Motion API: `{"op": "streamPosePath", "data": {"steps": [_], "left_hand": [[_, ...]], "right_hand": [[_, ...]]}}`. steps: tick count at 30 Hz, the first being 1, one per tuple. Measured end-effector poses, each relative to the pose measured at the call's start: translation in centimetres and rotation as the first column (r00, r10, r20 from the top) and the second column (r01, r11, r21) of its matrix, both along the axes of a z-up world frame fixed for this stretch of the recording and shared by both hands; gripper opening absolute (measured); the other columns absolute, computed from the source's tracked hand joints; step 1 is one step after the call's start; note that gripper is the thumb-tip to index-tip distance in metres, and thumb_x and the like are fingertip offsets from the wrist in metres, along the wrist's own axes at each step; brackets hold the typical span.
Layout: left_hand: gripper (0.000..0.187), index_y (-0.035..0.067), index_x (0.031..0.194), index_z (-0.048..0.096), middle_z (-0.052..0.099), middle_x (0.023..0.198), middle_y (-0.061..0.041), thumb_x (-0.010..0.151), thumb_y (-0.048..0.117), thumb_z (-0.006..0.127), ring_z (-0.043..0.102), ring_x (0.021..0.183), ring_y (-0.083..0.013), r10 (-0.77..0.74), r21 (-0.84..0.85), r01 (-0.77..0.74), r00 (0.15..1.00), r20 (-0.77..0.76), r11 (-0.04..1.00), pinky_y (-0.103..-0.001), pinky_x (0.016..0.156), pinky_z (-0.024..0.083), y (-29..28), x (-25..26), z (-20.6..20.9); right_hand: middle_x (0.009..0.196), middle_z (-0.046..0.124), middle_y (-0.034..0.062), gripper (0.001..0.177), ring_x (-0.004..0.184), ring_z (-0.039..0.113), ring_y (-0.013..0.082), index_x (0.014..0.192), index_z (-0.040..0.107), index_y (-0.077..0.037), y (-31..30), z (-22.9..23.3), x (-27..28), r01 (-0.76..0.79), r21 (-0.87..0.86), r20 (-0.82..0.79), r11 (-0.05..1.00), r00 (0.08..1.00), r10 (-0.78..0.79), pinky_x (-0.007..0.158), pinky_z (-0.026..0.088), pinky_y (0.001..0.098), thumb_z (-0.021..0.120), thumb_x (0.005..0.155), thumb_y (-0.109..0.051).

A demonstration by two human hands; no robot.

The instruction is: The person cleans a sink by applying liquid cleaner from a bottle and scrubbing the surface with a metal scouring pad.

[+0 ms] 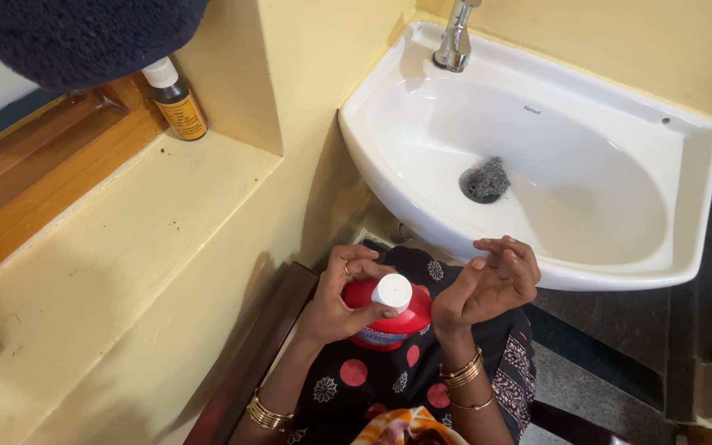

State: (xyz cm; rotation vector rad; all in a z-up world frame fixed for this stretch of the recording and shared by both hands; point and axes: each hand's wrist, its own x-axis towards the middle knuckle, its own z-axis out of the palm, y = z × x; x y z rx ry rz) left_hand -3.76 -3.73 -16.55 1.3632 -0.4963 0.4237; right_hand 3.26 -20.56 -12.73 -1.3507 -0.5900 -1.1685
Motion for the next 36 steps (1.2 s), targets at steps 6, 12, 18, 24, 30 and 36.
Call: {"op": "streamPosePath", "data": {"steps": [6, 12, 18, 24, 30, 36], "left_hand": [[0.075, 0.003, 0.14, 0.04, 0.073, 0.115, -0.013, 0.086, 0.02, 0.089, 0.071, 0.123, -0.0232, -0.021, 0.079, 0.027, 0.997, -0.076, 0.997, -0.04, 0.113, 0.053, 0.5, -0.1, 0.5], [0.106, 0.004, 0.144, 0.043, 0.061, 0.14, -0.018, 0.056, 0.024, 0.1, 0.06, 0.133, -0.0266, 0.114, 0.224, -0.149, 0.98, 0.162, 0.963, -0.041, 0.113, 0.049, -1.3, -1.2, -1.6], [0.09, 0.001, 0.14, 0.053, 0.059, 0.149, -0.015, 0.064, 0.02, 0.099, 0.063, 0.132, -0.0243, 0.147, 0.147, -0.131, 0.984, -0.101, 0.98, -0.04, 0.11, 0.052, -3.0, -2.9, -1.8], [0.076, 0.002, 0.128, 0.066, 0.081, 0.114, -0.011, 0.064, 0.024, 0.1, 0.079, 0.102, -0.0189, 0.507, 0.228, -0.476, 0.856, -0.104, 0.849, -0.034, 0.092, 0.065, -0.5, -5.6, 7.7], [0.084, -0.002, 0.133, 0.061, 0.073, 0.122, -0.012, 0.062, 0.021, 0.101, 0.073, 0.109, -0.0226, 0.887, 0.146, -0.913, 0.406, 0.221, 0.382, -0.037, 0.101, 0.061, 3.6, -8.7, 18.1], [0.07, -0.008, 0.13, 0.05, 0.063, 0.131, -0.016, 0.082, 0.012, 0.097, 0.066, 0.114, -0.0199, 0.901, -0.037, -0.979, 0.169, 0.4, 0.2, -0.033, 0.107, 0.059, 8.1, -7.5, 22.0]], "right_hand": [[0.143, 0.038, 0.0139, 0.04, 0.111, 0.056, 0.0183, 0.136, 0.032, -0.007, -0.3, 0.1, -0.3, 0.032, -0.06, 0.013, 0.998, 0.999, -0.032, 0.101, 0.054, 0.0363, 0.045, 0.102, 0.008], [0.142, 0.036, 0.0123, 0.043, 0.114, 0.05, 0.0184, 0.135, 0.032, -0.009, -1.3, 0.8, -0.5, 0.082, -0.104, 0.056, 0.991, 0.996, -0.076, 0.1, 0.053, 0.0359, 0.046, 0.098, 0.011], [0.142, 0.035, 0.0142, 0.047, 0.111, 0.052, 0.0185, 0.137, 0.03, -0.006, -2.2, 1.8, -1.4, 0.072, -0.122, 0.016, 0.99, 0.997, -0.071, 0.101, 0.052, 0.0351, 0.046, 0.097, 0.013], [0.142, 0.036, 0.0141, 0.045, 0.114, 0.054, 0.0187, 0.138, 0.032, -0.005, -5.5, 4.7, -2.0, 0.05, -0.122, -0.011, 0.991, 0.999, -0.051, 0.098, 0.058, 0.0322, 0.047, 0.1, 0.012], [0.131, 0.049, 0.017, 0.035, 0.101, 0.062, 0.0191, 0.135, 0.037, 0.0, -10.1, 8.9, -1.6, 0.062, -0.108, -0.089, 0.992, 0.993, -0.072, 0.091, 0.059, 0.0308, 0.049, 0.104, 0.011], [0.126, 0.056, 0.0172, 0.024, 0.107, 0.062, 0.017, 0.133, 0.041, 0.004, -13.2, 13.0, -1.8, -0.092, -0.19, -0.242, 0.978, 0.969, 0.044, 0.098, 0.057, 0.0303, 0.051, 0.111, 0.006]]}}
